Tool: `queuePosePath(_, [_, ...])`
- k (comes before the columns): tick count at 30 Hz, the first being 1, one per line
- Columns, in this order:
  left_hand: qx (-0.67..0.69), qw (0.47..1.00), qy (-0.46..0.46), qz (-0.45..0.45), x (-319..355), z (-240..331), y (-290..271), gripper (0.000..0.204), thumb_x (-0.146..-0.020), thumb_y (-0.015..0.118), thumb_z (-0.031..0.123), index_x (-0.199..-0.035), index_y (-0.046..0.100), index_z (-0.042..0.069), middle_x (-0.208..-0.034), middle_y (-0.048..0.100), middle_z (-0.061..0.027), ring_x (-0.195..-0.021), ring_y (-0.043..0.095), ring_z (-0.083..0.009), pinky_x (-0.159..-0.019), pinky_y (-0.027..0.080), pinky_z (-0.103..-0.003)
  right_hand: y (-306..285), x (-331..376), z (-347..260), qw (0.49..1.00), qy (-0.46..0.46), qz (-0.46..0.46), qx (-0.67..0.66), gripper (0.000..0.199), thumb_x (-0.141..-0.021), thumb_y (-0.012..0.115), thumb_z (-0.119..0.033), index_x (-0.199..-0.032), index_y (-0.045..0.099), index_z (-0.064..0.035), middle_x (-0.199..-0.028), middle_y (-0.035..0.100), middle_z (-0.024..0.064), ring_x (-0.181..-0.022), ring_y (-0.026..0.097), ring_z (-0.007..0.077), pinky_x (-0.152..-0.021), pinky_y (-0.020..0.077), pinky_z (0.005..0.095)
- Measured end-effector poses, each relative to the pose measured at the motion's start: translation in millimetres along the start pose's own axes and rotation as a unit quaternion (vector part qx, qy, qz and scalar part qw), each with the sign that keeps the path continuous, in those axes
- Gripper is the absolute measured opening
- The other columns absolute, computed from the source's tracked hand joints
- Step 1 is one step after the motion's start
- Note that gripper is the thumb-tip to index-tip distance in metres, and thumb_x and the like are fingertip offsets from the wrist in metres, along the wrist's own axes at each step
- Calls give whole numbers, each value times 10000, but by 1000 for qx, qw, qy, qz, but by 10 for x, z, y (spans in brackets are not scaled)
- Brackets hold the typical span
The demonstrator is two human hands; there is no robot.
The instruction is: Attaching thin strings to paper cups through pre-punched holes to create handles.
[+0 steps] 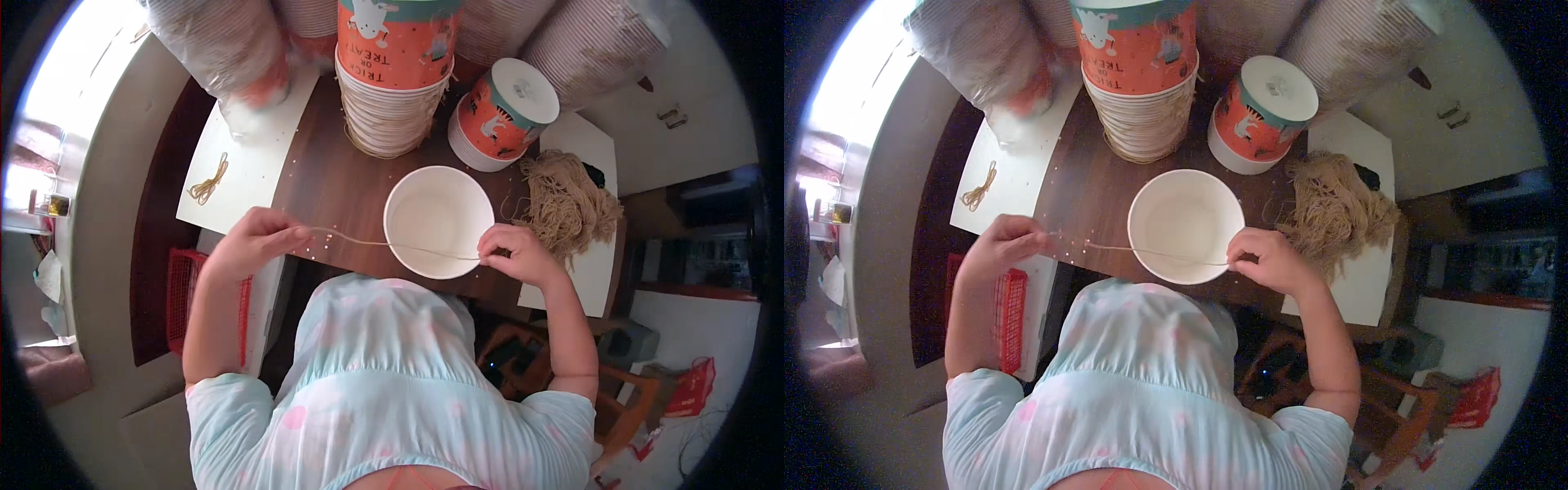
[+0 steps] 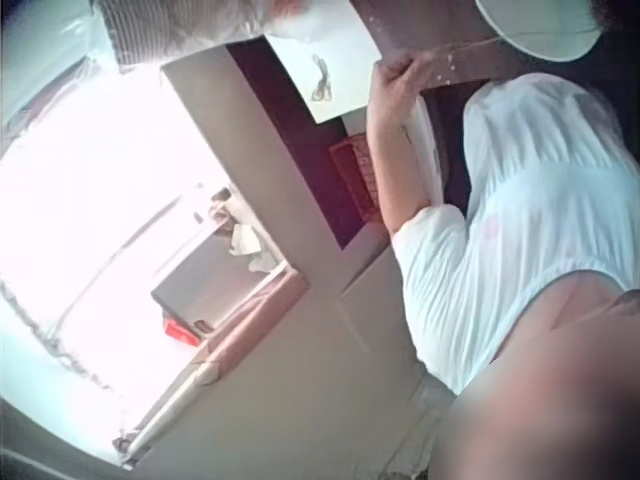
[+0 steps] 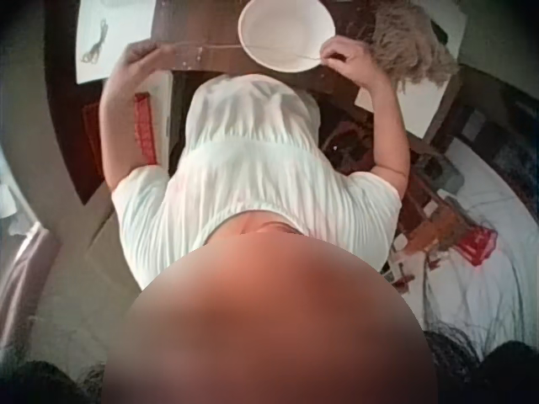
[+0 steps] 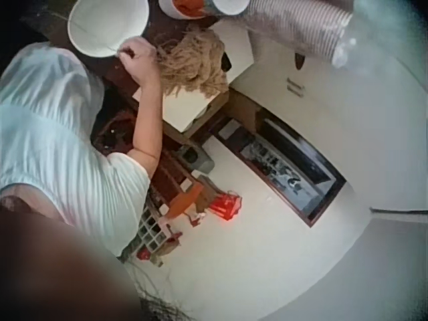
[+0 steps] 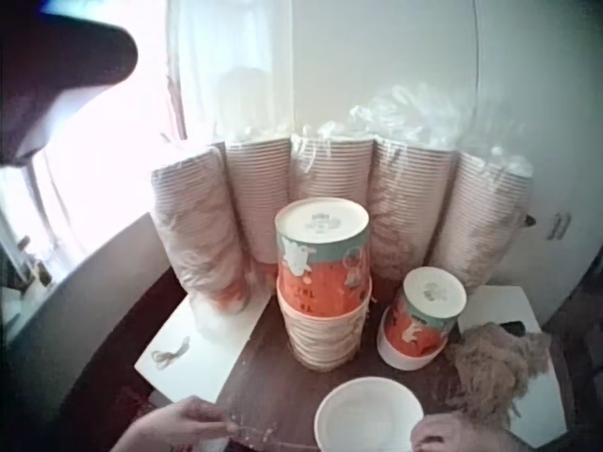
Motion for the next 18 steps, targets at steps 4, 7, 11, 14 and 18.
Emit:
queuePosePath(4, [18,998,-50,-27,-321,214,496,245,-908,607,252,-876,692,25,-727,620,25,-661,529,-54,-592,437,-213,-114,-75,-542,958,64,-50,275,769,-619,795,-190,-1305,467,-75,-1302,464,175,-1166,486,329,-1008,388,401])
queuePosePath(7, [51,994,-22,-99,-540,390,937,241,-911,601,247,-885,687,23,-713,606,24,-630,486,-42,-558,410,-208,-8,-282,-963,990,-28,117,74,843,-669,792,-202,-1366,359,-8,-1263,505,172,-1153,511,315,-987,404,391])
queuePosePath(11, [179,961,-59,-201,-734,309,1132,334,-943,532,302,-1005,647,-6,-819,629,-25,-670,534,-68,-586,425,-202,311,-575,-950,984,0,111,-139,575,-753,744,-75,-1265,489,-29,-1095,562,56,-906,553,103,-776,471,253])
queuePosePath(14, [299,916,-128,-233,-713,206,1073,468,-969,427,383,-1088,605,-34,-907,652,-82,-714,587,-116,-643,457,-226,283,-527,-838,990,-15,135,-50,267,-776,715,-60,-1027,636,-17,-853,602,35,-706,566,85,-605,457,228])
queuePosePath(18, [323,897,-178,-243,-637,128,1073,551,-982,337,427,-1132,579,-45,-974,658,-125,-790,623,-163,-736,481,-266,251,-425,-754,987,-29,156,-4,93,-789,688,-57,-869,667,-15,-742,591,76,-635,571,170,-569,453,279])
Point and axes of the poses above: each hand's wrist, its own x-axis away from the middle knuckle, its own y-axis out of the palm, z = x × y, the point moved 4 cm from there along -x, towards the middle knuckle
